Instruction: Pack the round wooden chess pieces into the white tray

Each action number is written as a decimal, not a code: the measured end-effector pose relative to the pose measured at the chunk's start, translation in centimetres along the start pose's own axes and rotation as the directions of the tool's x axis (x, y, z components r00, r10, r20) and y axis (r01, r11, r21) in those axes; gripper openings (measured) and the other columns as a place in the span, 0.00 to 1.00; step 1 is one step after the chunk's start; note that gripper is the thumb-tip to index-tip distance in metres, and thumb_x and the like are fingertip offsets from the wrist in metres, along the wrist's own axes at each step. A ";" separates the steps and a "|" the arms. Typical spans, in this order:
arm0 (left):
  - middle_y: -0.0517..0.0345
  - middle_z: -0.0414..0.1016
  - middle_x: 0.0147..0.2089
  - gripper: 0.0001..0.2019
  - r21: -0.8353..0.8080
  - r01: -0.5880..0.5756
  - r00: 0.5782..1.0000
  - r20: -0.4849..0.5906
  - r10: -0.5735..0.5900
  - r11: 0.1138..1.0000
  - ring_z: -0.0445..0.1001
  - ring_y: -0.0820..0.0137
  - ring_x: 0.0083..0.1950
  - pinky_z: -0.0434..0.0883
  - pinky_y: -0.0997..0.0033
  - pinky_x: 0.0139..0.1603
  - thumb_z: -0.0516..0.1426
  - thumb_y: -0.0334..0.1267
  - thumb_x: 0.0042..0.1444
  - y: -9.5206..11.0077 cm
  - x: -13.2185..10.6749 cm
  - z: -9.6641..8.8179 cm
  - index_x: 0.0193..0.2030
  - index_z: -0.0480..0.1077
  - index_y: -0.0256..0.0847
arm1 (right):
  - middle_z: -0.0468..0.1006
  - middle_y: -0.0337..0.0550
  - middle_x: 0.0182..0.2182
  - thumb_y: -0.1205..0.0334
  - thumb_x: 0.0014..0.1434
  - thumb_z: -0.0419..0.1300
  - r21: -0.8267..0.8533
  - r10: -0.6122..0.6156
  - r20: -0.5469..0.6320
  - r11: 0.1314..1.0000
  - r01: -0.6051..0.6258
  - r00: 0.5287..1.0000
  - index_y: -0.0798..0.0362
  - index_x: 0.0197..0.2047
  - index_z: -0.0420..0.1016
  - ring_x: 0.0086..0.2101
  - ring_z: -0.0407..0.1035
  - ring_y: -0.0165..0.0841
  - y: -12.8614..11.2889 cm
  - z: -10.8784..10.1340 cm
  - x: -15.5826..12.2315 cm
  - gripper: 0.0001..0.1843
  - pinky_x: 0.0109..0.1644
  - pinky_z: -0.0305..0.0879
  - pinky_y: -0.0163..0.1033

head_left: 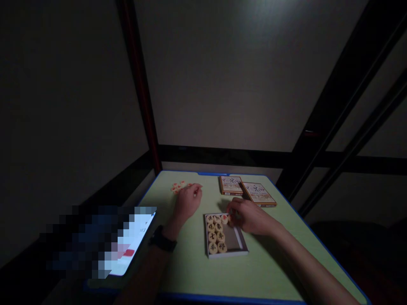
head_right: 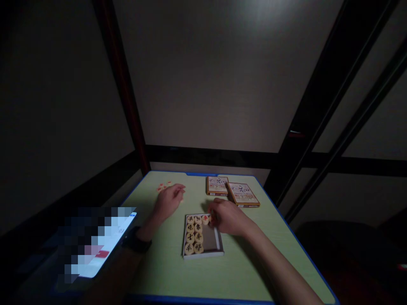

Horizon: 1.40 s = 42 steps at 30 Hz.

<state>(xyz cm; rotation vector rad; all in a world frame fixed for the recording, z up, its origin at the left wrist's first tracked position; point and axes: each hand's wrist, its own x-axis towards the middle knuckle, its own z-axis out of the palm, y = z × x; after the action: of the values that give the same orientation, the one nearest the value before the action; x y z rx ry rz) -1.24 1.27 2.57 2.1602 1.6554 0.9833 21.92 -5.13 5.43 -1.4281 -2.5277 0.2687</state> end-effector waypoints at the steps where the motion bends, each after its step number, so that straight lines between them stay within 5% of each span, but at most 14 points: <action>1: 0.51 0.81 0.45 0.15 0.111 0.017 0.998 -0.067 -0.010 0.994 0.76 0.63 0.51 0.68 0.65 0.58 0.50 0.31 0.61 -0.7 0.3 -0.6 0.48 0.76 0.38 | 0.78 0.46 0.38 0.71 0.50 0.63 -0.003 0.003 -0.008 1.000 -0.003 1.000 0.54 0.41 0.77 0.36 0.71 0.36 0.0 0.0 0.0 0.12 0.38 0.59 0.36; 5: 0.45 0.79 0.47 0.18 0.390 0.117 0.993 -0.075 -0.096 0.913 0.75 0.60 0.51 0.69 0.64 0.55 0.48 0.25 0.61 -3.0 0.9 -2.9 0.47 0.77 0.36 | 0.78 0.47 0.34 0.67 0.59 0.59 -0.040 0.035 -0.079 0.998 -0.038 0.996 0.55 0.38 0.77 0.34 0.71 0.36 0.5 0.2 0.2 0.05 0.36 0.58 0.36; 9: 0.45 0.79 0.46 0.18 0.504 0.182 0.978 -0.004 -0.208 0.844 0.76 0.60 0.49 0.71 0.65 0.51 0.48 0.25 0.60 -4.1 0.9 -3.4 0.47 0.77 0.37 | 0.80 0.47 0.34 0.69 0.63 0.54 -0.048 0.062 -0.150 0.996 -0.070 0.987 0.54 0.37 0.76 0.34 0.72 0.36 0.9 0.5 0.7 0.09 0.36 0.58 0.36; 21: 0.46 0.78 0.53 0.19 0.480 0.203 0.963 0.062 -0.263 0.854 0.75 0.62 0.55 0.70 0.66 0.57 0.50 0.28 0.62 -6.3 0.6 -2.1 0.57 0.72 0.39 | 0.82 0.47 0.35 0.68 0.62 0.54 0.044 0.038 -0.235 0.999 -0.029 0.971 0.54 0.37 0.78 0.35 0.74 0.37 1.1 0.9 1.4 0.11 0.39 0.63 0.37; 24: 0.47 0.79 0.53 0.20 0.449 0.201 0.965 0.064 -0.255 0.871 0.74 0.62 0.56 0.69 0.67 0.58 0.52 0.27 0.59 -6.4 0.8 -2.2 0.57 0.72 0.39 | 0.82 0.48 0.36 0.69 0.61 0.55 0.044 -0.032 -0.204 0.998 0.042 0.979 0.55 0.37 0.79 0.36 0.74 0.37 0.3 0.6 4.2 0.10 0.40 0.63 0.36; 28: 0.47 0.78 0.54 0.21 0.401 0.212 0.959 0.089 -0.268 0.891 0.74 0.63 0.57 0.67 0.69 0.59 0.51 0.25 0.57 -6.4 0.8 -2.6 0.56 0.73 0.37 | 0.83 0.47 0.37 0.73 0.58 0.55 -0.095 -0.122 0.014 0.988 0.122 0.992 0.55 0.40 0.80 0.37 0.74 0.34 -2.3 0.3 10.6 0.13 0.40 0.61 0.34; 33: 0.45 0.78 0.52 0.17 0.386 0.233 0.952 0.094 -0.290 0.893 0.74 0.61 0.56 0.68 0.68 0.56 0.53 0.27 0.57 -6.2 0.5 -2.9 0.53 0.74 0.37 | 0.83 0.53 0.42 0.68 0.58 0.57 -0.223 -0.059 0.134 0.971 0.088 0.989 0.55 0.42 0.81 0.42 0.75 0.40 -5.2 1.9 17.7 0.12 0.40 0.63 0.36; 38: 0.44 0.74 0.59 0.18 0.377 0.203 0.970 0.047 -0.238 0.904 0.71 0.59 0.59 0.66 0.65 0.60 0.57 0.32 0.58 -6.0 0.5 -2.4 0.55 0.72 0.37 | 0.81 0.58 0.46 0.65 0.59 0.58 -0.291 0.016 0.170 0.956 0.034 0.985 0.53 0.48 0.80 0.44 0.76 0.47 -6.0 3.5 20.1 0.15 0.41 0.68 0.42; 42: 0.44 0.73 0.60 0.16 0.404 0.166 0.978 0.049 -0.202 0.900 0.70 0.56 0.58 0.67 0.58 0.58 0.51 0.34 0.63 -5.2 0.5 -1.8 0.54 0.73 0.37 | 0.82 0.58 0.45 0.63 0.58 0.60 -0.309 0.034 0.193 0.951 0.028 0.981 0.54 0.47 0.81 0.45 0.77 0.48 -6.2 3.7 20.4 0.15 0.42 0.69 0.42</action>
<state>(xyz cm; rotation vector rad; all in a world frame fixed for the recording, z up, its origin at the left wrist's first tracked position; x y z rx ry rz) -6.25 3.04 1.11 2.1862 2.1173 0.5194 5.62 9.09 5.71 -1.5851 -2.8294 0.0090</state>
